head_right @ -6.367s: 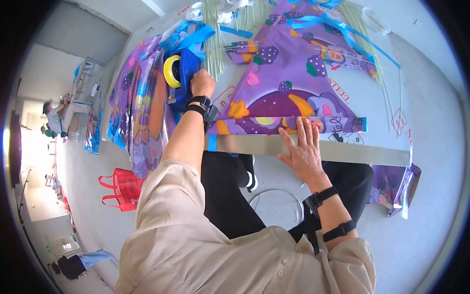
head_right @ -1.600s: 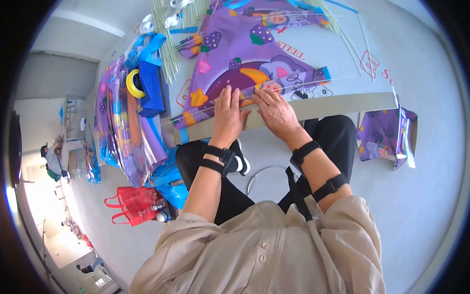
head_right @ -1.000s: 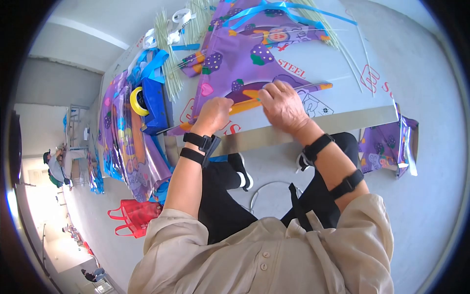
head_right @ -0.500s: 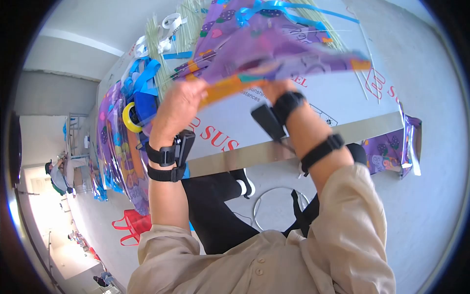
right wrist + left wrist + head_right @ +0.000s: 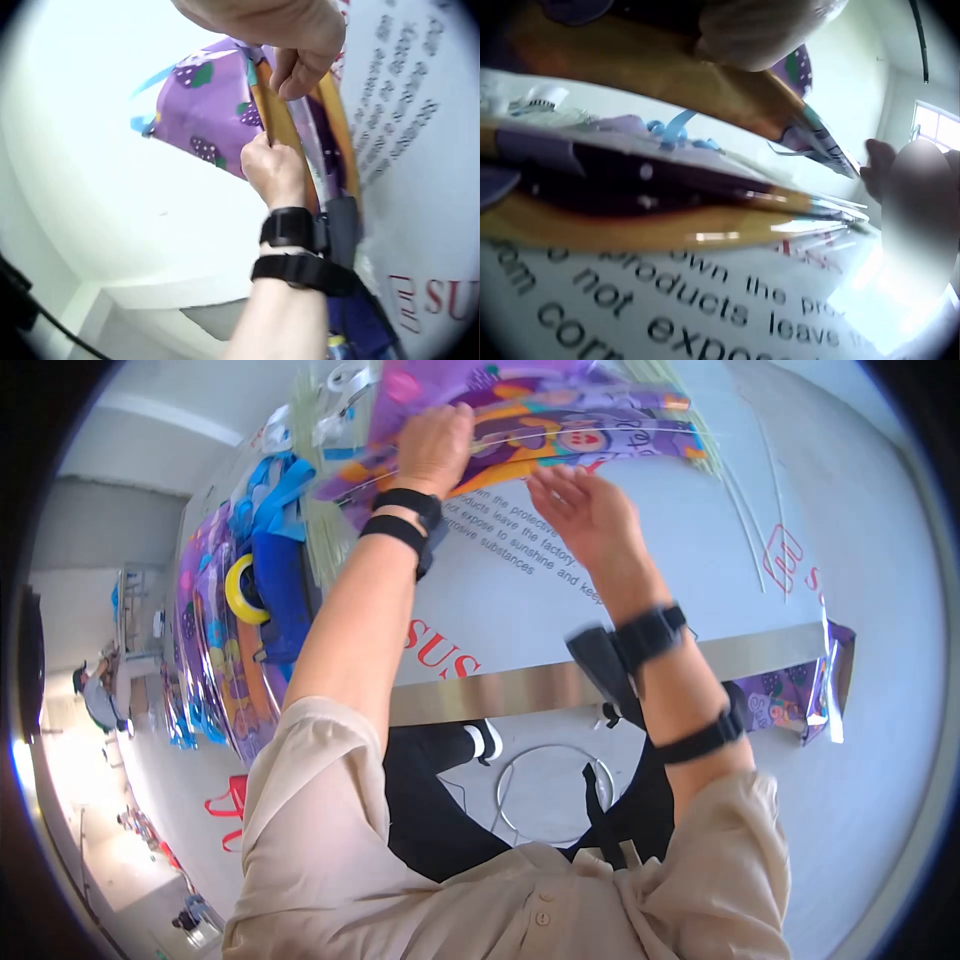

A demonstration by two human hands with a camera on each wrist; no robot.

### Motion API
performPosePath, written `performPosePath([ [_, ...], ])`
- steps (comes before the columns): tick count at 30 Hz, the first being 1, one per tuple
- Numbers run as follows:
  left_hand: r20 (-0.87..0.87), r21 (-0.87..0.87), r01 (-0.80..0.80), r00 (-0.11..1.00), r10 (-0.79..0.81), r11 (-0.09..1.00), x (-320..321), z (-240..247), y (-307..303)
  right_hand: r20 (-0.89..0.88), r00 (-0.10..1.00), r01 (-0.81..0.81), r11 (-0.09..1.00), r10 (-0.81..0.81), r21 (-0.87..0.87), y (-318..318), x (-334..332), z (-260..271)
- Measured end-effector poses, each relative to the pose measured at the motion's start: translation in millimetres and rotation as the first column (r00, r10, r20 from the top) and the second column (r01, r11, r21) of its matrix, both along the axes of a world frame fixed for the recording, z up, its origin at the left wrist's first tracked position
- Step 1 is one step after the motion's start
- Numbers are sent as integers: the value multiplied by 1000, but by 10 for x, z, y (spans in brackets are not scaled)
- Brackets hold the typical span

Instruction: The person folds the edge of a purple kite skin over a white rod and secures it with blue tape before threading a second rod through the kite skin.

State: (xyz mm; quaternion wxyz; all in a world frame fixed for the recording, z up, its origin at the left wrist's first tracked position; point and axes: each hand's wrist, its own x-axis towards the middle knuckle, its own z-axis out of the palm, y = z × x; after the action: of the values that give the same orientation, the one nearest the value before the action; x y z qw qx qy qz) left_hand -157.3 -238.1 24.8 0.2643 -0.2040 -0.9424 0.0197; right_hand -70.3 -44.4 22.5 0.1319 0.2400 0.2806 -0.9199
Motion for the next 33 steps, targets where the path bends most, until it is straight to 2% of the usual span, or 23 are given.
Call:
performPosePath([
  [2,296,-84,-22,954,46,996,84,-238,-27,-50,990,-122,982,130,142,74,299,-100],
  [4,312,168,-45,950,-9,985,79,-587,-76,-59,979,-177,962,193,208,150,472,-291],
  [6,352,172,-79,936,13,982,279,-354,-84,-36,963,-245,927,266,285,135,565,-373],
  [9,267,193,-109,962,54,975,434,-47,-193,-18,932,-337,884,362,326,108,662,-438],
  [10,182,224,-66,983,25,972,571,72,-218,-21,921,-363,877,389,316,94,684,-435],
  [11,93,251,-15,996,-9,968,734,178,-251,-4,927,-350,872,374,342,79,703,-419],
  [12,88,242,-30,996,9,970,905,266,-366,8,936,-330,868,352,371,74,714,-406],
  [14,-30,555,41,999,-30,831,1379,514,-754,-4,931,-337,867,364,366,138,779,-415],
  [16,-152,673,-103,950,273,733,1936,602,-1274,20,936,-334,874,350,354,235,862,-465],
  [17,-80,697,-271,891,447,664,2206,601,-1607,45,938,-334,866,343,371,268,917,-466],
  [18,-153,679,-308,828,539,666,2411,470,-2063,37,936,-338,866,350,368,311,972,-483],
  [19,-141,701,-365,772,620,613,2695,483,-2353,52,942,-326,869,331,373,362,1031,-517],
  [20,-89,672,-512,662,744,535,2954,437,-2703,66,948,-311,871,310,379,411,1081,-551],
  [21,-113,589,-615,579,807,524,3229,243,-3165,71,951,-307,891,302,335,458,1124,-589],
  [22,89,467,-822,411,907,326,3475,212,-3357,66,950,-308,890,304,335,478,1158,-602],
  [23,195,246,-947,255,947,204,3642,126,-3609,79,949,-312,879,304,360,484,1187,-604],
  [24,194,249,-947,255,947,204,3780,50,-3697,92,948,-315,868,303,385,474,1208,-603],
  [26,167,0,-928,367,915,372,4045,-75,-3774,95,948,-316,860,304,402,444,1239,-594],
  [31,188,-70,-937,325,927,342,3976,27,-3832,107,947,-318,829,304,460,363,1291,-545],
  [33,162,47,-950,313,936,309,3890,123,-3830,110,944,-327,823,312,464,332,1323,-527],
])
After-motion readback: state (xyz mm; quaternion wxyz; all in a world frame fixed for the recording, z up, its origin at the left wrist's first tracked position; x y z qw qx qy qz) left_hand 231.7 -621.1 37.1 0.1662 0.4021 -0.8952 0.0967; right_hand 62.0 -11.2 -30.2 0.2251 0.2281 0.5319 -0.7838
